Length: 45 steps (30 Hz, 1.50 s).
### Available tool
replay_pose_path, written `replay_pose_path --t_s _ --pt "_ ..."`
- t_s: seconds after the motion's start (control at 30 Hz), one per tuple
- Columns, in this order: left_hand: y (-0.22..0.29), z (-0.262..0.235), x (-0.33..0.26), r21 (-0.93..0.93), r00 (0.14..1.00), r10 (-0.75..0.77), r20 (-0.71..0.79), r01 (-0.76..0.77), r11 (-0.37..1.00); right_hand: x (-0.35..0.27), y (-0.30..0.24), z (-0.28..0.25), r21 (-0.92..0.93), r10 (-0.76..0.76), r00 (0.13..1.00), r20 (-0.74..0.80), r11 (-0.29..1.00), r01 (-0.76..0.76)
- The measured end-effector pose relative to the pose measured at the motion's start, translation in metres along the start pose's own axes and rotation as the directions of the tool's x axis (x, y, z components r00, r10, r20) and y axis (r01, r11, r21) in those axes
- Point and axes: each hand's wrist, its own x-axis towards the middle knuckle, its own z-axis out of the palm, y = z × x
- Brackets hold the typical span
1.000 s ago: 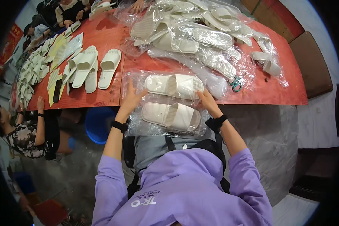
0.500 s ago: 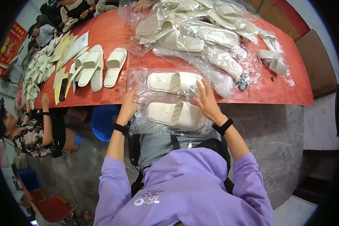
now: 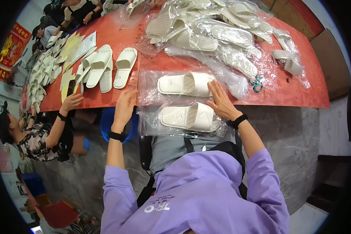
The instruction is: Placing pairs of white slippers into plastic bags and organizing them from a large sack.
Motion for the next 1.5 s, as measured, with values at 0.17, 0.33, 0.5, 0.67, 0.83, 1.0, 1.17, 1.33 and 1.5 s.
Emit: replay_pose_path --t_s 0.17,0.33,0.5,0.67,0.83,1.0,1.17,1.33,1.5 --pt "0.050 0.014 0.026 -0.501 0.921 -0.312 0.231 0.388 0.774 -0.001 0.003 0.004 0.002 -0.011 1.000 -0.024 1.000 0.012" --pt "0.027 0.062 0.007 0.041 0.777 -0.386 0.497 0.424 0.905 0.000 0.000 0.006 -0.013 -0.011 1.000 -0.015 1.000 0.011" --pt "0.012 0.059 0.004 -0.241 0.697 -0.249 0.673 0.524 0.817 0.001 0.000 0.004 -0.043 -0.025 1.000 0.009 0.999 0.026" --pt "0.021 0.023 0.016 -0.607 0.696 -0.202 0.689 0.706 0.363 -0.002 0.003 0.001 -0.023 -0.011 1.000 -0.016 1.000 0.011" --pt "0.017 0.017 0.023 -0.553 0.535 -0.177 0.826 0.830 -0.072 -0.001 0.001 0.002 -0.048 -0.002 1.000 0.011 0.999 0.003" --pt "0.013 0.045 0.017 -0.251 0.401 -0.189 0.896 0.810 0.531 -0.001 -0.001 0.003 -0.037 -0.007 1.000 0.014 0.999 0.007" --pt "0.012 0.067 0.012 -0.206 0.464 -0.208 0.861 0.693 0.691 -0.001 -0.001 0.002 -0.004 -0.008 1.000 -0.009 1.000 0.008" --pt "0.015 0.066 0.015 -0.346 0.539 -0.178 0.824 0.725 0.595 0.000 0.004 0.000 0.048 -0.012 1.000 0.014 0.999 0.012" --pt "-0.002 0.064 0.021 -0.389 0.688 -0.379 0.619 0.688 0.613 0.005 0.003 0.002 0.033 -0.017 1.000 0.019 0.999 0.017"
